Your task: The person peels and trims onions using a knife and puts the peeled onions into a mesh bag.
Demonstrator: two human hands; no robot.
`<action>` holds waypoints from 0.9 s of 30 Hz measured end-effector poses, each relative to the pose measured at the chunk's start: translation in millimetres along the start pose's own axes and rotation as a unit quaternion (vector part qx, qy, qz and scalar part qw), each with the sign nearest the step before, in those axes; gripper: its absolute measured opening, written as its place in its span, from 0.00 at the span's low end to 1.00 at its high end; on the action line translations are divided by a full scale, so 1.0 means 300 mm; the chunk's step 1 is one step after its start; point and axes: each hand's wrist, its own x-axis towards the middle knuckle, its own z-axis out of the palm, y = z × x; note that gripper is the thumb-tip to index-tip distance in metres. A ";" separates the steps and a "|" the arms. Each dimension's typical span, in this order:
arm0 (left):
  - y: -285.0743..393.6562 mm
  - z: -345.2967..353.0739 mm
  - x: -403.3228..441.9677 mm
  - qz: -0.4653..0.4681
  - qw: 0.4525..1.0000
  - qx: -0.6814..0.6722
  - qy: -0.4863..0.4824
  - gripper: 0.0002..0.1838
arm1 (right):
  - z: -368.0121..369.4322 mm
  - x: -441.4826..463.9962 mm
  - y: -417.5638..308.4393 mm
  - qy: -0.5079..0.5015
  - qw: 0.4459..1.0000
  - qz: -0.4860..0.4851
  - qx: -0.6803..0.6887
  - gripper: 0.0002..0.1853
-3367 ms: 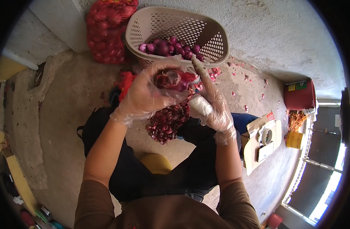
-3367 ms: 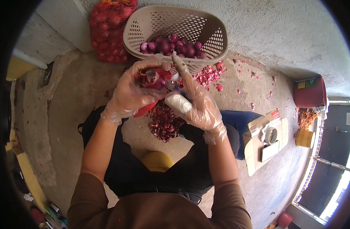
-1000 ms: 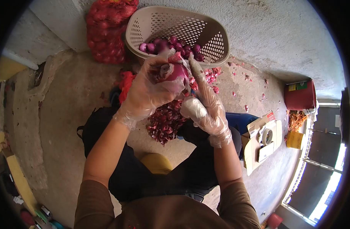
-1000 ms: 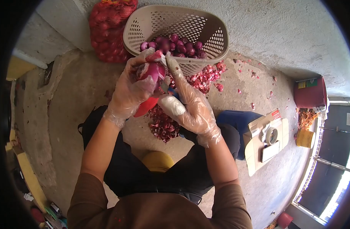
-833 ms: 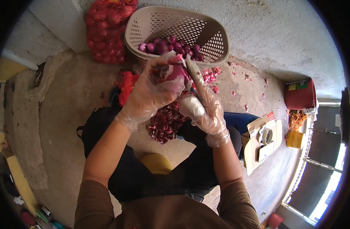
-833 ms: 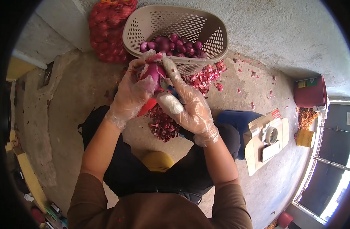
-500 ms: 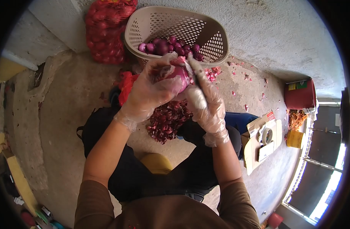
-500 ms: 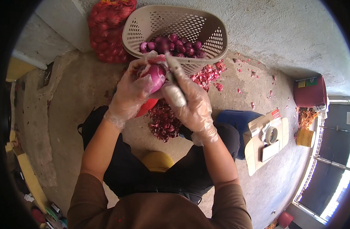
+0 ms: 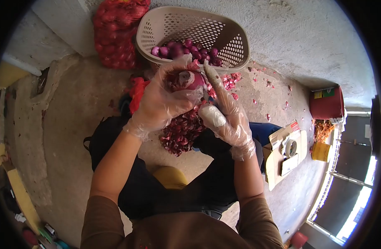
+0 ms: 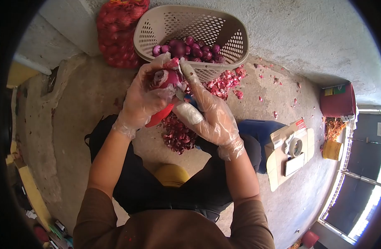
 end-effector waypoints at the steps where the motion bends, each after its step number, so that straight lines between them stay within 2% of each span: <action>1: -0.001 -0.001 0.000 0.001 1.000 0.000 -0.002 0.41 | -0.003 -0.001 -0.004 -0.007 1.000 0.015 -0.010 0.38; 3: -0.002 -0.003 0.001 0.004 1.000 0.001 -0.004 0.40 | -0.007 -0.003 0.001 -0.004 0.999 0.004 -0.048 0.36; 5: -0.001 -0.001 0.003 0.011 1.000 0.005 -0.002 0.39 | -0.008 -0.005 -0.009 -0.001 0.998 0.055 -0.040 0.34; 6: 0.000 -0.001 0.004 0.015 1.000 0.007 -0.001 0.39 | -0.006 -0.007 -0.030 0.001 0.994 0.112 -0.012 0.33; 8: -0.004 -0.004 0.007 0.031 0.999 0.040 -0.006 0.40 | -0.002 -0.006 -0.021 0.016 0.994 0.107 -0.006 0.32; 9: -0.006 -0.006 0.008 0.039 0.998 0.057 -0.008 0.40 | 0.005 0.003 0.011 0.028 0.998 0.044 -0.028 0.32; 11: -0.009 -0.001 0.008 0.027 0.998 0.060 0.007 0.41 | 0.010 0.004 0.026 0.045 0.998 0.002 -0.050 0.31; 14: -0.007 0.006 0.004 -0.001 0.999 0.039 0.022 0.37 | 0.018 0.007 -0.004 0.073 0.996 0.024 -0.051 0.29; 15: -0.003 0.009 0.004 -0.011 0.999 0.028 0.026 0.35 | 0.018 0.013 0.018 0.091 0.994 0.004 -0.053 0.29; 17: 0.012 0.031 -0.001 -0.033 0.998 -0.040 0.048 0.36 | 0.013 0.019 0.021 0.125 0.992 0.003 -0.023 0.28; 19: 0.029 0.051 0.007 -0.049 0.994 -0.072 0.065 0.37 | -0.006 0.020 -0.004 0.156 0.986 0.044 0.041 0.28; 21: 0.047 0.061 0.017 -0.058 0.993 -0.066 0.085 0.37 | -0.025 0.022 0.027 0.135 0.990 -0.017 0.028 0.32; 24: 0.066 0.064 0.017 -0.087 0.985 -0.138 0.055 0.36 | -0.013 0.010 0.032 0.096 0.994 -0.031 -0.035 0.38; 25: 0.066 0.055 0.012 -0.094 0.978 -0.180 0.041 0.33 | -0.006 0.008 0.033 0.087 0.993 -0.041 -0.065 0.40; 26: 0.064 0.039 0.005 -0.102 0.969 -0.222 0.027 0.31 | -0.007 0.018 0.056 0.084 0.984 -0.099 -0.125 0.41; 27: 0.065 0.033 0.002 -0.109 0.958 -0.264 0.012 0.28 | 0.000 0.016 0.054 0.072 0.986 -0.091 -0.121 0.42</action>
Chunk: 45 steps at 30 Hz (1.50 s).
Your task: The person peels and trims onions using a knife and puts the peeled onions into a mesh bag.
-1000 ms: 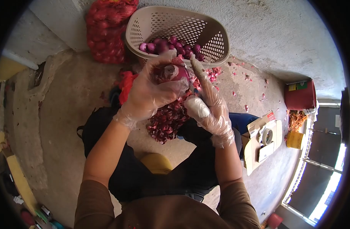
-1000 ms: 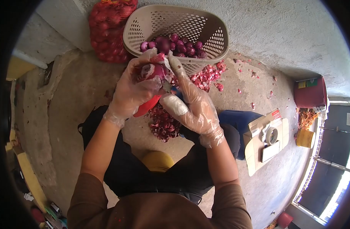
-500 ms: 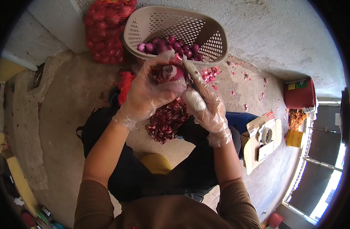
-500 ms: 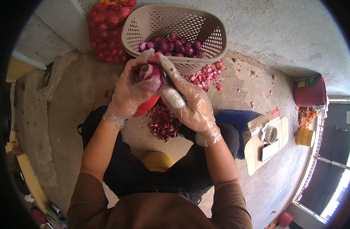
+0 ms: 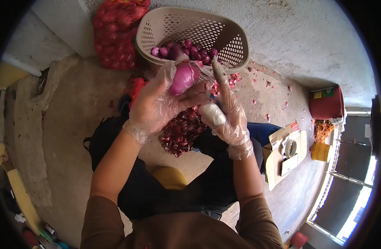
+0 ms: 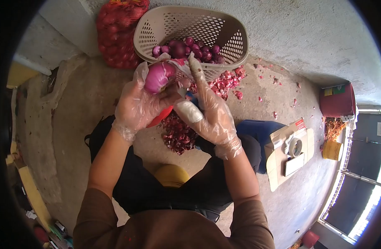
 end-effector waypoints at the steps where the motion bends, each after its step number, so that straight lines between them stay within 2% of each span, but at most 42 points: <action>1: -0.002 0.001 0.000 -0.004 1.000 0.006 0.009 0.29 | 0.006 -0.003 -0.004 -0.013 1.000 0.008 0.005 0.44; 3: -0.007 0.011 0.002 -0.013 0.999 0.019 0.028 0.30 | 0.014 -0.004 -0.016 -0.033 0.999 0.021 0.013 0.45; 9: -0.023 0.030 0.012 -0.005 1.000 0.021 0.015 0.32 | 0.012 0.008 -0.044 -0.047 0.994 0.020 -0.092 0.45; 13: -0.028 0.034 0.006 -0.006 0.999 0.019 0.027 0.31 | 0.019 0.007 -0.037 -0.036 0.992 -0.012 -0.122 0.44; 21: -0.035 -0.004 -0.003 -0.037 0.998 0.043 0.039 0.32 | 0.017 0.007 -0.030 -0.033 0.989 -0.011 -0.143 0.43; 27: -0.037 -0.026 -0.001 -0.018 0.988 0.150 0.040 0.31 | 0.023 0.006 -0.029 -0.028 0.985 -0.017 -0.172 0.39; 33: -0.033 0.002 -0.005 -0.009 0.994 0.108 0.034 0.34 | 0.035 0.016 -0.029 0.011 0.991 -0.045 -0.127 0.35; 35: -0.033 -0.014 -0.007 -0.010 0.992 0.128 0.013 0.33 | 0.036 0.009 -0.043 0.011 0.995 -0.009 -0.100 0.33; 38: -0.036 -0.013 -0.005 -0.002 0.993 0.114 0.019 0.33 | 0.056 0.011 -0.007 0.045 0.997 -0.048 -0.046 0.31; 42: -0.045 -0.023 -0.002 0.002 0.991 0.131 0.027 0.33 | 0.062 -0.012 -0.027 0.042 0.995 0.071 0.060 0.29; 45: -0.039 -0.004 0.000 -0.010 0.996 0.070 0.047 0.33 | 0.059 -0.015 -0.038 0.052 0.989 0.095 0.100 0.29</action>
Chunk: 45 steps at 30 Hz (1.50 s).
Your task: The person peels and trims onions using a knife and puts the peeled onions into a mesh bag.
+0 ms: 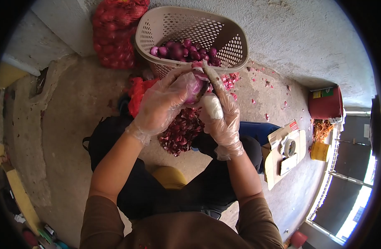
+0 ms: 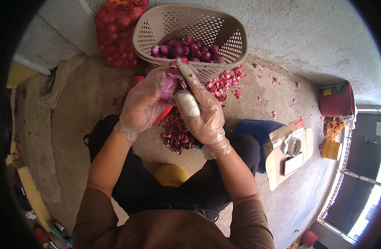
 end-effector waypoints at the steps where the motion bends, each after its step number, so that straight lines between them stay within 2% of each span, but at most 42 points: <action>1: 0.003 0.012 0.002 0.003 1.000 0.024 0.015 0.33 | 0.008 0.002 -0.015 0.009 1.000 0.003 0.029 0.29; 2: 0.007 0.025 0.004 0.007 0.998 0.049 0.029 0.33 | 0.013 0.004 -0.023 0.018 0.998 0.007 0.059 0.29; 4: 0.005 0.024 0.008 0.026 0.996 0.084 0.022 0.32 | 0.007 0.003 0.007 0.050 0.999 0.008 -0.014 0.28; 6: -0.003 0.007 0.015 0.058 0.993 0.105 -0.020 0.31 | 0.014 -0.004 0.001 0.074 0.983 0.103 0.136 0.28; 9: -0.001 0.026 0.009 0.056 0.990 0.126 0.002 0.32 | 0.014 -0.004 -0.004 0.077 0.974 0.112 0.184 0.28; 15: -0.022 -0.013 0.026 0.198 0.923 0.328 -0.038 0.34 | 0.018 0.002 0.030 0.109 0.968 0.101 0.202 0.30; 18: -0.021 -0.012 0.020 0.249 0.889 0.383 -0.023 0.34 | -0.002 0.016 0.029 0.166 0.950 0.127 0.232 0.31; 21: -0.011 -0.027 0.030 0.281 0.831 0.479 -0.024 0.33 | -0.059 0.018 -0.014 0.049 0.963 0.070 0.256 0.35; 24: 0.003 -0.017 0.035 0.304 0.798 0.521 -0.005 0.33 | -0.107 0.024 -0.031 -0.106 0.973 0.082 0.186 0.41; 27: 0.025 0.002 0.043 0.360 0.732 0.579 -0.009 0.30 | -0.105 0.018 -0.060 -0.153 0.972 0.136 0.118 0.40; 30: 0.040 0.018 0.025 0.329 0.708 0.624 -0.024 0.30 | -0.101 0.013 -0.068 -0.144 0.970 0.179 0.078 0.38; 32: 0.035 0.021 0.022 0.325 0.710 0.624 -0.024 0.30 | -0.099 0.011 -0.071 -0.138 0.967 0.208 0.050 0.36; 35: 0.030 0.008 0.021 0.317 0.708 0.630 -0.033 0.33 | -0.085 0.008 -0.043 -0.115 0.981 0.156 0.026 0.34; 40: 0.030 -0.003 0.014 0.316 0.701 0.639 -0.012 0.36 | -0.087 0.020 -0.088 -0.111 0.978 0.174 -0.021 0.31; 43: 0.030 0.007 0.013 0.302 0.718 0.627 0.002 0.35 | -0.082 0.015 -0.064 -0.095 0.990 0.078 -0.068 0.31; 45: 0.028 0.008 0.011 0.289 0.733 0.615 0.007 0.35 | -0.081 0.014 -0.066 -0.090 0.990 0.061 -0.094 0.31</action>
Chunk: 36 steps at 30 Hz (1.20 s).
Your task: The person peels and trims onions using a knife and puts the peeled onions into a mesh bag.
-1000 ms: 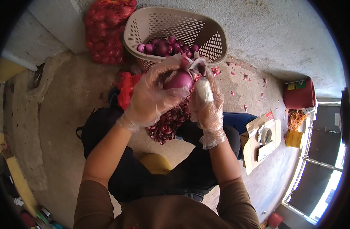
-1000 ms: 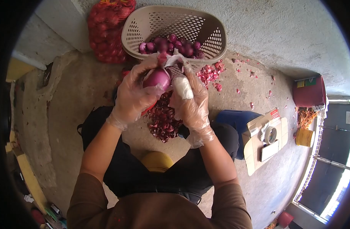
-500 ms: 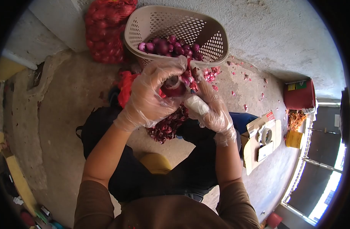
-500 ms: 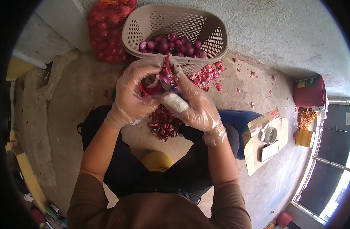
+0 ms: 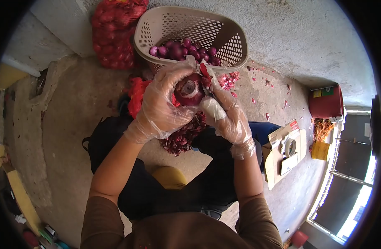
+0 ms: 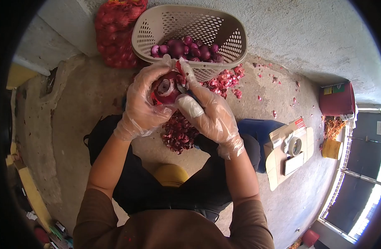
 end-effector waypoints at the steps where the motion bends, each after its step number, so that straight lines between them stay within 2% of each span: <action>1: -0.002 -0.001 0.001 0.007 1.000 0.006 -0.004 0.36 | -0.001 0.000 -0.001 0.002 1.000 -0.004 -0.014 0.31; 3: -0.010 -0.004 0.002 0.022 1.000 0.017 -0.013 0.37 | -0.010 0.000 -0.006 -0.002 0.999 -0.002 -0.044 0.31; 5: -0.017 -0.010 0.000 0.015 1.000 0.006 -0.021 0.37 | -0.006 0.001 0.004 0.018 0.995 -0.060 -0.075 0.30; 7: -0.017 -0.012 0.001 0.011 1.000 -0.006 -0.024 0.37 | 0.000 0.003 0.007 0.031 0.992 -0.078 -0.092 0.30; 9: -0.011 -0.005 0.006 0.010 1.000 -0.018 -0.022 0.36 | 0.008 0.005 0.004 0.037 0.993 -0.056 -0.093 0.30; 12: -0.003 0.022 -0.008 -0.044 0.991 -0.124 -0.019 0.36 | 0.016 0.003 0.019 0.038 0.994 -0.059 -0.084 0.30; 15: -0.002 0.017 -0.005 -0.031 0.989 -0.142 -0.032 0.33 | 0.007 -0.002 0.004 0.028 0.993 -0.081 -0.086 0.28; 20: -0.014 0.009 -0.005 -0.036 0.984 -0.173 -0.038 0.33 | 0.026 -0.003 0.058 0.068 0.990 -0.120 0.026 0.24; 24: -0.010 0.006 -0.019 -0.054 0.979 -0.193 -0.042 0.34 | 0.030 -0.004 0.052 0.077 0.991 -0.007 0.106 0.22; 27: 0.004 0.017 -0.036 -0.139 0.935 -0.325 -0.006 0.35 | 0.013 -0.003 0.052 0.102 0.960 0.087 0.246 0.23; 28: 0.007 0.013 -0.032 -0.171 0.921 -0.351 0.001 0.36 | -0.002 0.002 0.040 0.112 0.958 0.083 0.249 0.24; 30: 0.014 0.002 -0.022 -0.233 0.886 -0.400 0.018 0.37 | -0.023 0.002 0.056 0.113 0.966 0.081 0.219 0.26; 31: 0.007 0.004 -0.017 -0.213 0.867 -0.450 0.015 0.35 | -0.020 0.004 0.057 0.091 0.975 0.063 0.190 0.28; 34: 0.029 -0.004 -0.004 -0.241 0.756 -0.608 0.015 0.28 | -0.003 0.009 0.058 0.037 0.993 0.009 0.112 0.35; 36: 0.040 0.000 -0.002 -0.256 0.763 -0.594 0.015 0.30 | 0.008 0.019 0.061 0.017 0.995 -0.025 0.090 0.40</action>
